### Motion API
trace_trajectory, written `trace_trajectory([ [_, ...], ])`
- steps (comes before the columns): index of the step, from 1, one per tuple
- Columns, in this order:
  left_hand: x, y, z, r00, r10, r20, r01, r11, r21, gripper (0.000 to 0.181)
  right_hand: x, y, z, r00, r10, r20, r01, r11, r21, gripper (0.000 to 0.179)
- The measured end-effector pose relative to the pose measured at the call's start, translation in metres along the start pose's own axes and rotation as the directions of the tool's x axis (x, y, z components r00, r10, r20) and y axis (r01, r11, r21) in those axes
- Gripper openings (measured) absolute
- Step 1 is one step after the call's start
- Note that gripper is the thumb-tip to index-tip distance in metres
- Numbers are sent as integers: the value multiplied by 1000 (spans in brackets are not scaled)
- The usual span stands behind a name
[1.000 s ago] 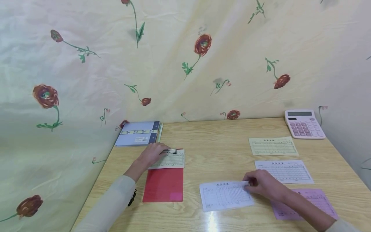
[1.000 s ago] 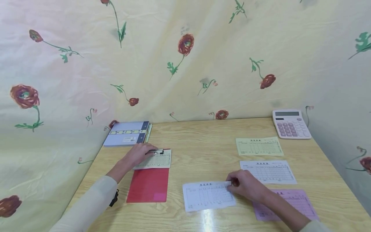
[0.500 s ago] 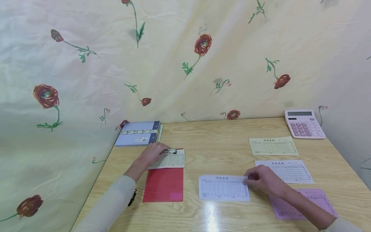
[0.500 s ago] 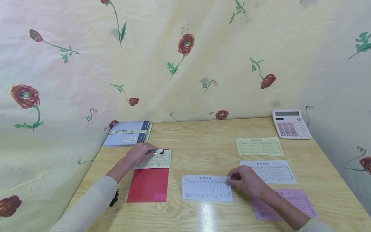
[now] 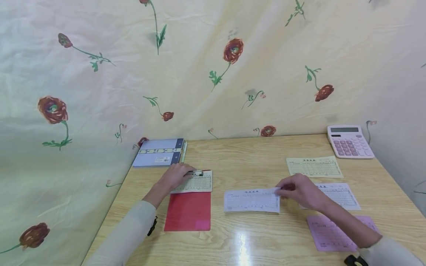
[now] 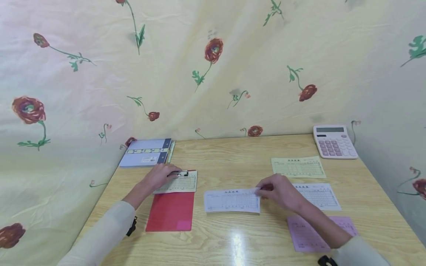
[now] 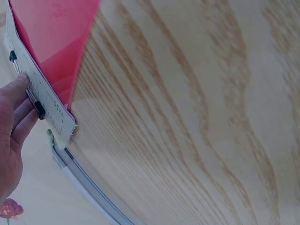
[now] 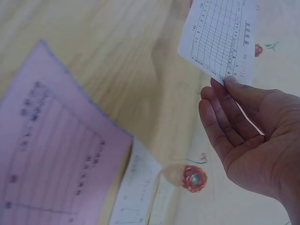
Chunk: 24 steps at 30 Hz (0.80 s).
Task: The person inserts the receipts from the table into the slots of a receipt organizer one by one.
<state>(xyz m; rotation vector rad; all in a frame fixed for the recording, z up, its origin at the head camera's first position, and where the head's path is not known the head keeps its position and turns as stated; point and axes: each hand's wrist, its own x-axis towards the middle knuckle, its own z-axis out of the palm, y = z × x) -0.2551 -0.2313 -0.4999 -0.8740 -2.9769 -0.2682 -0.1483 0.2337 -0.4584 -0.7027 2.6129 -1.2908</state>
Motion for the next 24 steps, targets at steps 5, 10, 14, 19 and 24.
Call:
trace_trajectory([
  [5, 1, -1, 1, 1000, 7, -11, -7, 1000, 0, 26, 14, -12, -1, 1000, -9, -5, 9, 1000, 0, 10],
  [10, 1, 0, 0, 1000, 7, -6, -7, 1000, -1, 26, 28, -20, 2, 999, -39, -10, 39, 999, -16, 13],
  [14, 1, 1, -1, 1000, 5, -6, -5, 1000, 5, 26, 42, -23, 9, 999, -42, 3, 42, 998, 42, 12],
  [19, 0, 2, -2, 1000, 3, -7, -3, 1000, 4, 28, 60, -25, 24, 999, -23, 39, 19, 995, 94, 11],
  [24, 0, 3, -1, 1000, 4, -8, -4, 1000, -3, 27, 77, -26, 41, 997, -32, 74, 25, 996, 88, 11],
])
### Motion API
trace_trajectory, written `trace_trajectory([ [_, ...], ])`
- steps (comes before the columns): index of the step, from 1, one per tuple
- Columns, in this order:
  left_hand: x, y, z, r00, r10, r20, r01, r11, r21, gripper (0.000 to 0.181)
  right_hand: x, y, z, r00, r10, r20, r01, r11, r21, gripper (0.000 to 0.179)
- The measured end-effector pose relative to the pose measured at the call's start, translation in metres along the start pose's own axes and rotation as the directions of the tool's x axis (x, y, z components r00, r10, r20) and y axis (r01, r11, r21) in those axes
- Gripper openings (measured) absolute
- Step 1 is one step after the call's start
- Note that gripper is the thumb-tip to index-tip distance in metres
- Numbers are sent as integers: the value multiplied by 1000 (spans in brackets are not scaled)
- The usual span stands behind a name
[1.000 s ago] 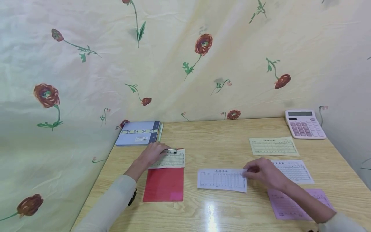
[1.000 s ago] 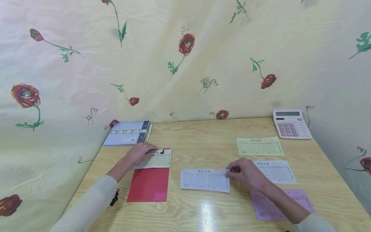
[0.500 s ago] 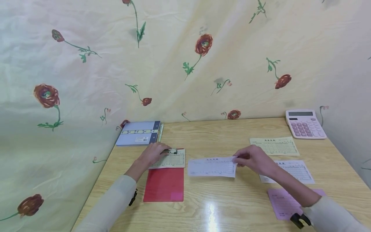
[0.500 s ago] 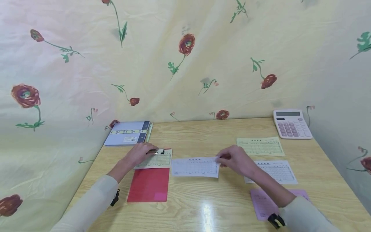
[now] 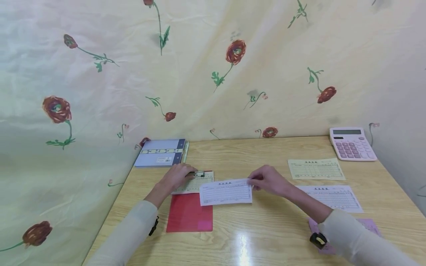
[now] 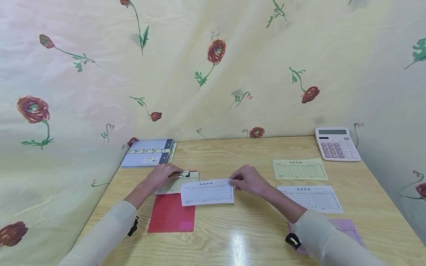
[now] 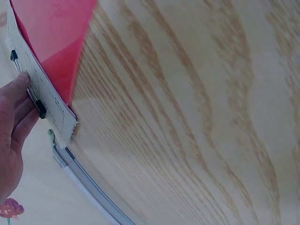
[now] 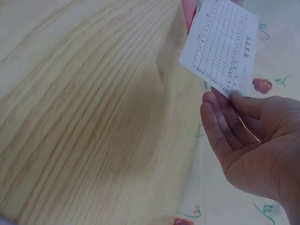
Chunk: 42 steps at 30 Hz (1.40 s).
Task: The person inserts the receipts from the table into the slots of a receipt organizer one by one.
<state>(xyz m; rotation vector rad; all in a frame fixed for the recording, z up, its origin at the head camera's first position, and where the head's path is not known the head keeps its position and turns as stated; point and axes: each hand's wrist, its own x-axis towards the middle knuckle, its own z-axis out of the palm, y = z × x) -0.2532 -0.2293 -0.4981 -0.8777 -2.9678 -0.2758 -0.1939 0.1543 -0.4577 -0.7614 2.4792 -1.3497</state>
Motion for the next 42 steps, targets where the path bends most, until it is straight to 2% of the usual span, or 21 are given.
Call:
trace_trajectory([
  [5, 0, 0, -1, 1000, 3, 10, -3, 1000, -9, 27, 16, -1, 16, 999, 14, 36, -15, 1000, 22, 12],
  [12, 2, -2, -2, 1000, 5, 19, -5, 1000, -12, 28, 40, -6, 37, 998, 23, 50, -21, 999, -45, 13],
  [19, 2, -4, -2, 1000, 16, 10, -16, 1000, -19, 26, 64, -11, 59, 1000, 28, 7, -27, 997, -75, 8],
  [27, 1, -5, -2, 1000, -12, 26, 14, 998, -53, 27, 86, -22, 81, 989, 145, -35, -146, 988, -40, 5],
  [42, 4, -7, -4, 1000, 16, 26, -15, 999, -51, 25, 112, -25, 101, 972, 202, -123, -214, 972, -100, 3],
])
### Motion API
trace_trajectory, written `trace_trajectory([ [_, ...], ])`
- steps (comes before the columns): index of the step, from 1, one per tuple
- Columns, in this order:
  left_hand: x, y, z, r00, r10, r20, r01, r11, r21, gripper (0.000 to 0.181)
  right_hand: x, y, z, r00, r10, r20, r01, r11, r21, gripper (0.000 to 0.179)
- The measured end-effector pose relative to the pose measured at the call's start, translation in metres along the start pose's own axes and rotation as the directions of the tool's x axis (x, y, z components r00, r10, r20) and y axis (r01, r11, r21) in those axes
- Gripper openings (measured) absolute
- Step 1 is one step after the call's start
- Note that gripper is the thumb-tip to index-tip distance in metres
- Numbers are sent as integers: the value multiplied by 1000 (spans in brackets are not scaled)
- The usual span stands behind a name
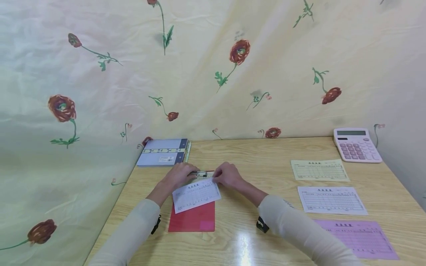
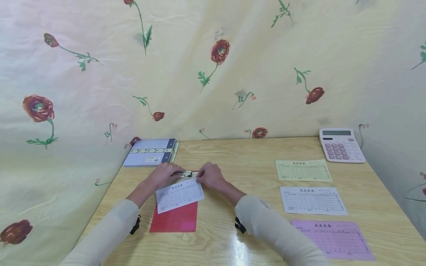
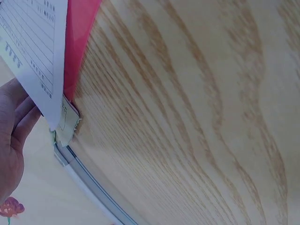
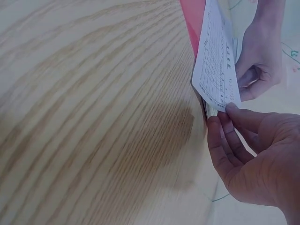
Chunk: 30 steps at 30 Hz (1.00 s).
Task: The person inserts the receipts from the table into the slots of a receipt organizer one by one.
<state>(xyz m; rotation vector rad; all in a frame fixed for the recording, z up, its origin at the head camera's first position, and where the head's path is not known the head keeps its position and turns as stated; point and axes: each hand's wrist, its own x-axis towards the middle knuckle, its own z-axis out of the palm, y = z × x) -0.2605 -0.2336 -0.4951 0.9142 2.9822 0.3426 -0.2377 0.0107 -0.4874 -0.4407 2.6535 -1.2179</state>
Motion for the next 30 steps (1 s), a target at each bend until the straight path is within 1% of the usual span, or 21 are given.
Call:
trace_trajectory([
  [3, 0, 0, -1, 1000, -2, 4, 2, 1000, 5, 25, 4, -2, 3, 1000, 17, -14, -17, 1000, 8, 4],
  [8, 1, 1, -1, 999, -29, 17, 29, 1000, 3, 24, 7, -6, 5, 998, 45, -38, -44, 999, 30, 4],
  [17, 1, 2, -2, 998, -44, 39, 44, 999, 11, 25, 10, -8, 9, 995, 87, -54, -86, 996, 8, 4],
  [22, 0, 3, -1, 999, -31, 38, 29, 998, 50, 27, 13, -8, 11, 993, 107, -50, -107, 994, -5, 4],
  [30, -4, 4, 2, 999, 26, 20, -29, 988, 155, 30, 13, -12, 12, 990, 132, -41, -134, 990, -40, 3],
])
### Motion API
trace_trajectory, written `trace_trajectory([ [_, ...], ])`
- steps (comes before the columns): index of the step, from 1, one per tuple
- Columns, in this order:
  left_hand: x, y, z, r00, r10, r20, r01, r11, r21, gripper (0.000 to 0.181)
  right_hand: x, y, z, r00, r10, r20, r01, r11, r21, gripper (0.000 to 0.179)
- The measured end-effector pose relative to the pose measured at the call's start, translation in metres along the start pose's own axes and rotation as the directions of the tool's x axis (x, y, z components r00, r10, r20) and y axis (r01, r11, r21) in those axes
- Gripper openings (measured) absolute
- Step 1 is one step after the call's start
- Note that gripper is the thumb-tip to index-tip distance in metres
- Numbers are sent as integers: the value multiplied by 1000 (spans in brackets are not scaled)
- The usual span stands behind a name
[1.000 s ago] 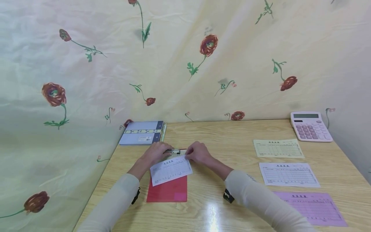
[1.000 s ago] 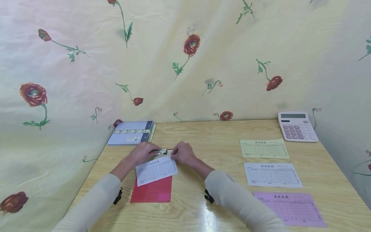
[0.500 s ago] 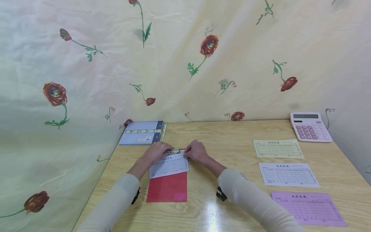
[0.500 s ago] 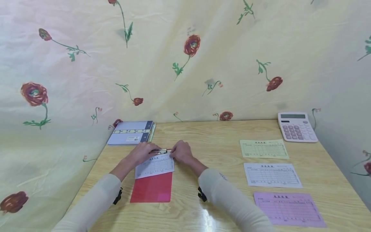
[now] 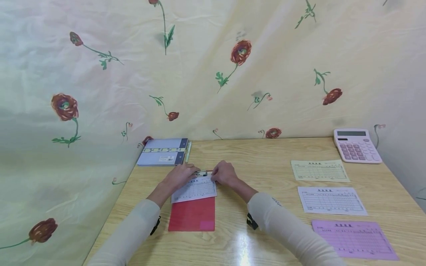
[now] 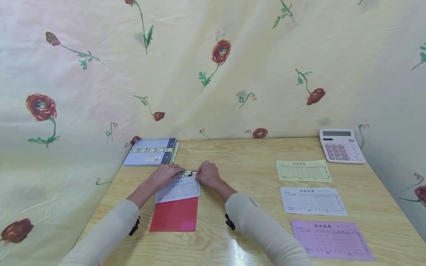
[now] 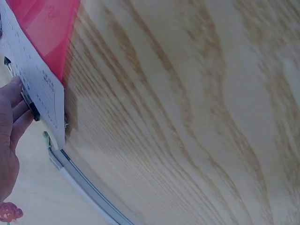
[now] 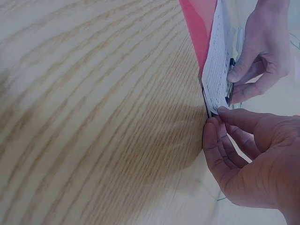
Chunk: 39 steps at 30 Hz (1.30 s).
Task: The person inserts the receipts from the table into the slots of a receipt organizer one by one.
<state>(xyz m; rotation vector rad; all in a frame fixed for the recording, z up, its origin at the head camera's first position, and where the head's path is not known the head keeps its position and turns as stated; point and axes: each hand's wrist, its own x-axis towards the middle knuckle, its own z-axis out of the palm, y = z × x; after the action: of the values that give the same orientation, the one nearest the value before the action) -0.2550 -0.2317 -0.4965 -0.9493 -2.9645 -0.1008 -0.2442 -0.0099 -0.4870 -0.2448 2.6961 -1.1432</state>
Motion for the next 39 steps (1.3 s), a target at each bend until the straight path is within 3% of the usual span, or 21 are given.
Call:
trace_trajectory([
  [10, -1, 4, -3, 999, -24, 37, 22, 999, 29, 32, 6, 1, 1, 1000, 26, 11, -26, 1000, -15, 5],
  [21, 0, 3, -1, 1000, -3, 9, 3, 999, 50, 30, 6, -3, -1, 997, 72, 19, -71, 997, -28, 4],
  [28, 1, 5, 0, 999, -23, 22, 22, 998, 63, 30, 5, -3, -2, 998, 55, 14, -54, 998, -36, 8],
  [39, -1, 6, 2, 1000, -25, 11, 24, 998, 64, 30, 12, 3, 0, 995, 95, 28, -94, 995, -13, 9],
])
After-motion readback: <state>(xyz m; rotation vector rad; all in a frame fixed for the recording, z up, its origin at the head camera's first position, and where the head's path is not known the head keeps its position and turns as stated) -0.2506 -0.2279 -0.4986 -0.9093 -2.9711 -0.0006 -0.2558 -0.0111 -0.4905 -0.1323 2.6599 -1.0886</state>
